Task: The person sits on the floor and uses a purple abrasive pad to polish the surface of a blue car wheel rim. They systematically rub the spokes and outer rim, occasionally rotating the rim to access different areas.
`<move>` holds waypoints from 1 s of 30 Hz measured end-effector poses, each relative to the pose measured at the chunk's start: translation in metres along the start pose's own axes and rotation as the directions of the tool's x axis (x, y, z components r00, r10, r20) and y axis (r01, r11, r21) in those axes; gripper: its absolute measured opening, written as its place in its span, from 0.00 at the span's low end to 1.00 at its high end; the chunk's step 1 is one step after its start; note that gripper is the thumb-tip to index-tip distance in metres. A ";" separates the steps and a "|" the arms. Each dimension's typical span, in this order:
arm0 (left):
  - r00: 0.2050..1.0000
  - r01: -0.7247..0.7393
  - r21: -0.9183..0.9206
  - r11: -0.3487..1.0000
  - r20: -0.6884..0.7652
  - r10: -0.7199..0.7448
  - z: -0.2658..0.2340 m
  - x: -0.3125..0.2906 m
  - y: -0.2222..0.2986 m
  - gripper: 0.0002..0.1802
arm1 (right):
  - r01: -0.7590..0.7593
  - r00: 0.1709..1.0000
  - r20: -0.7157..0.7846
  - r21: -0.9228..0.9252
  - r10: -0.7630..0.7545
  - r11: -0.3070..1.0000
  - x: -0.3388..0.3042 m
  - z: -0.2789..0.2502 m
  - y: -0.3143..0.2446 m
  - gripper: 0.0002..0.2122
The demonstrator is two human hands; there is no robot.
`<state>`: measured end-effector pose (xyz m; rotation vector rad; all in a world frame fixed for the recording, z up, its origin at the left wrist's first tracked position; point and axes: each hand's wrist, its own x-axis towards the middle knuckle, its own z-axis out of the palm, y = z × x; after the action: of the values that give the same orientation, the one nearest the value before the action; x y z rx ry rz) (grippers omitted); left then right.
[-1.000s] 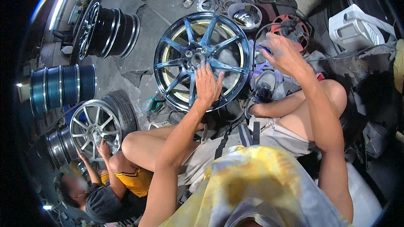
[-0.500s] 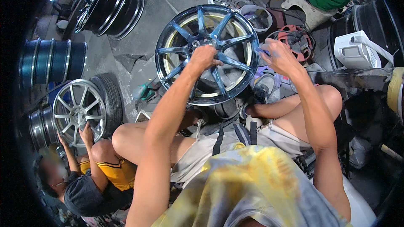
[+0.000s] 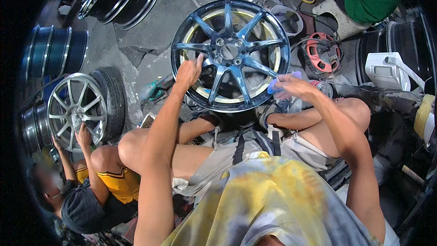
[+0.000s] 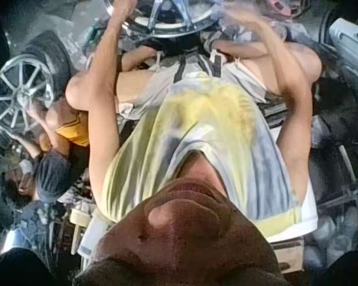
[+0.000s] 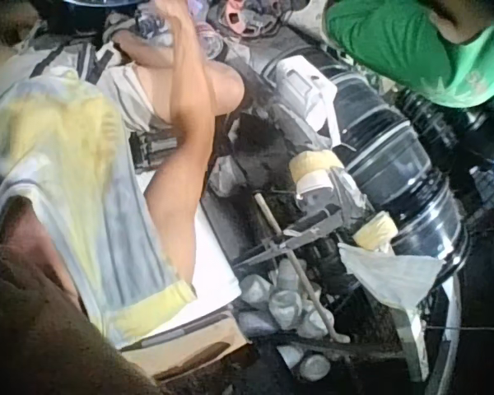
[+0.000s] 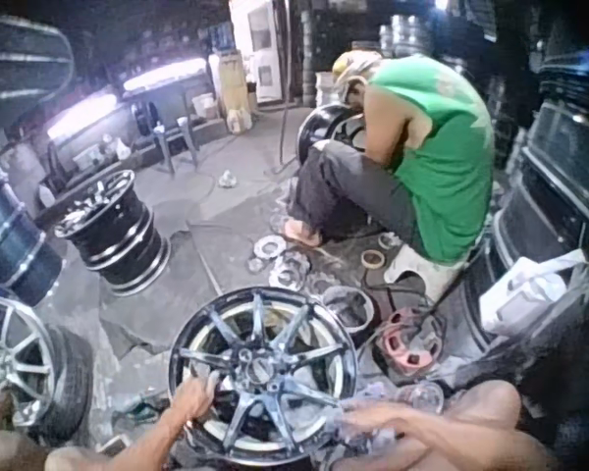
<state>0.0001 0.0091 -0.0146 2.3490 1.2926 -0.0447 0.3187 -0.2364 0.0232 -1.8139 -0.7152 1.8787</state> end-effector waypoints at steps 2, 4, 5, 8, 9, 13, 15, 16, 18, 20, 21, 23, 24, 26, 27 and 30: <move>0.996 0.078 -0.136 0.988 -0.038 -0.083 -0.005 -0.002 0.014 0.42 | -0.022 0.990 -0.139 0.035 0.027 0.999 0.006 0.019 -0.007 0.19; 0.989 0.145 -0.104 0.984 0.021 -0.144 -0.008 0.001 0.009 0.43 | -0.066 0.930 -0.360 0.037 0.075 0.997 0.003 0.032 -0.023 0.21; 0.987 0.162 -0.131 0.978 0.007 -0.163 -0.007 -0.004 0.006 0.44 | -0.125 0.914 -0.391 -0.017 0.109 0.992 0.017 0.031 -0.018 0.21; 0.955 0.274 -0.261 0.926 -0.042 -0.294 0.005 -0.020 0.020 0.45 | -0.007 0.855 -0.502 -0.263 -0.130 0.965 0.030 -0.003 -0.029 0.15; 0.917 0.375 -0.420 0.827 0.038 -0.396 0.008 -0.026 0.032 0.45 | 0.123 0.816 -0.530 -0.232 -0.231 0.965 0.032 -0.016 -0.035 0.14; 0.866 0.430 -0.832 0.351 0.272 -0.419 0.047 -0.041 0.058 0.37 | 0.542 0.598 -0.549 -0.260 -0.584 0.799 0.024 -0.043 -0.098 0.14; 0.863 0.422 -0.886 0.193 0.328 -0.384 0.060 -0.036 0.070 0.35 | 0.563 0.525 -0.508 -0.395 -0.683 0.726 0.016 -0.026 -0.124 0.15; 0.862 0.417 -0.898 0.140 0.341 -0.375 0.064 -0.034 0.076 0.34 | 0.476 0.569 -0.521 -0.421 -0.636 0.772 0.008 -0.018 -0.132 0.15; 0.860 0.443 -0.889 0.113 0.386 -0.333 0.068 -0.026 0.088 0.32 | 0.430 0.524 -0.515 -0.528 -0.678 0.733 0.016 -0.023 -0.119 0.16; 0.856 0.491 -0.854 0.172 0.436 -0.278 0.057 -0.014 0.094 0.31 | 0.460 0.534 -0.563 -0.432 -0.630 0.776 0.016 -0.025 -0.105 0.17; 0.874 0.469 -0.867 0.168 0.427 -0.233 0.058 -0.013 0.094 0.26 | 0.448 0.655 -0.553 -0.266 -0.516 0.853 -0.003 -0.018 -0.111 0.18; 0.893 0.379 -0.919 0.111 0.332 -0.303 0.071 -0.008 0.093 0.22 | 0.442 0.486 -0.567 -0.497 -0.665 0.747 0.000 -0.019 -0.097 0.18; 0.899 0.330 -0.940 0.081 0.287 -0.332 0.078 -0.005 0.096 0.20 | 0.411 0.395 -0.554 -0.607 -0.733 0.680 -0.001 -0.022 -0.089 0.18; 0.889 0.290 -0.953 0.091 0.233 -0.394 0.091 -0.002 0.098 0.17 | 0.446 0.468 -0.579 -0.498 -0.668 0.744 -0.007 -0.029 -0.076 0.18; 0.874 0.308 -0.948 0.074 0.252 -0.415 0.089 -0.003 0.103 0.17 | 0.473 0.524 -0.598 -0.388 -0.607 0.791 -0.019 -0.027 -0.079 0.18; 0.848 0.322 -0.945 0.061 0.259 -0.462 0.107 -0.004 0.116 0.19 | 0.504 0.536 -0.603 -0.333 -0.591 0.797 -0.019 -0.031 -0.080 0.18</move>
<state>0.1116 -0.0898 -0.0661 0.7879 1.3374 0.6075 0.3464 -0.1841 0.0882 -1.8543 -0.9659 0.6666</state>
